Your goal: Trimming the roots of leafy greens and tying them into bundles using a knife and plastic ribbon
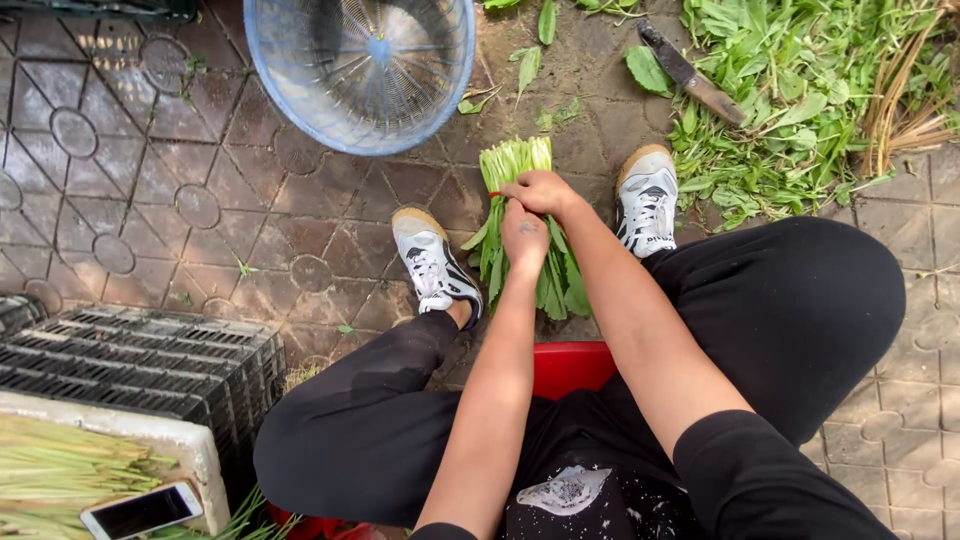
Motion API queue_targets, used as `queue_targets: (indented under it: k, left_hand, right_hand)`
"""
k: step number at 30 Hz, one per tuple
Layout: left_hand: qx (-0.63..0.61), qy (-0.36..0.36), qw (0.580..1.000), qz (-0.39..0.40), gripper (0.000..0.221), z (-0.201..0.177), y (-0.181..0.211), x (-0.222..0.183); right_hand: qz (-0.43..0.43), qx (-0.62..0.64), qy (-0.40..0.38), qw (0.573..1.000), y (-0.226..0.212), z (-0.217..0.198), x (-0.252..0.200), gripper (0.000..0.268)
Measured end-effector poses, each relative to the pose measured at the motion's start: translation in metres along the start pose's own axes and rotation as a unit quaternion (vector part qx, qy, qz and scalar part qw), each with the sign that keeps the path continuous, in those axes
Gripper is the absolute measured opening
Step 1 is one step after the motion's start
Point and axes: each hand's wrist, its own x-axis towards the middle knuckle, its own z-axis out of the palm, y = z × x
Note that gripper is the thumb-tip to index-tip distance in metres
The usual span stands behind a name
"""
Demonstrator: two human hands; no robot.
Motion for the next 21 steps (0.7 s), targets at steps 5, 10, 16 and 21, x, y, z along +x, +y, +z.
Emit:
queue_targets:
  k: [5, 10, 16, 21]
  left_hand:
    - [-0.110, -0.071, 0.991, 0.030, 0.041, 0.001, -0.053, 0.027]
    - [-0.080, 0.081, 0.991, 0.064, 0.050, -0.023, -0.091, 0.066]
    - [-0.309, 0.003, 0.946, -0.097, 0.093, -0.012, -0.044, 0.010]
    - [-0.558, 0.036, 0.808, -0.186, 0.085, -0.016, 0.003, -0.051]
  right_hand:
    - [0.017, 0.023, 0.062, 0.998, 0.043, 0.028, 0.030, 0.035]
    - [-0.016, 0.025, 0.160, 0.987, 0.042, 0.048, 0.011, 0.032]
    - [-0.188, -0.092, 0.167, 0.963, 0.004, 0.023, -0.017, 0.018]
    - [-0.226, -0.366, 0.019, 0.902, -0.023, 0.001, -0.016, 0.024]
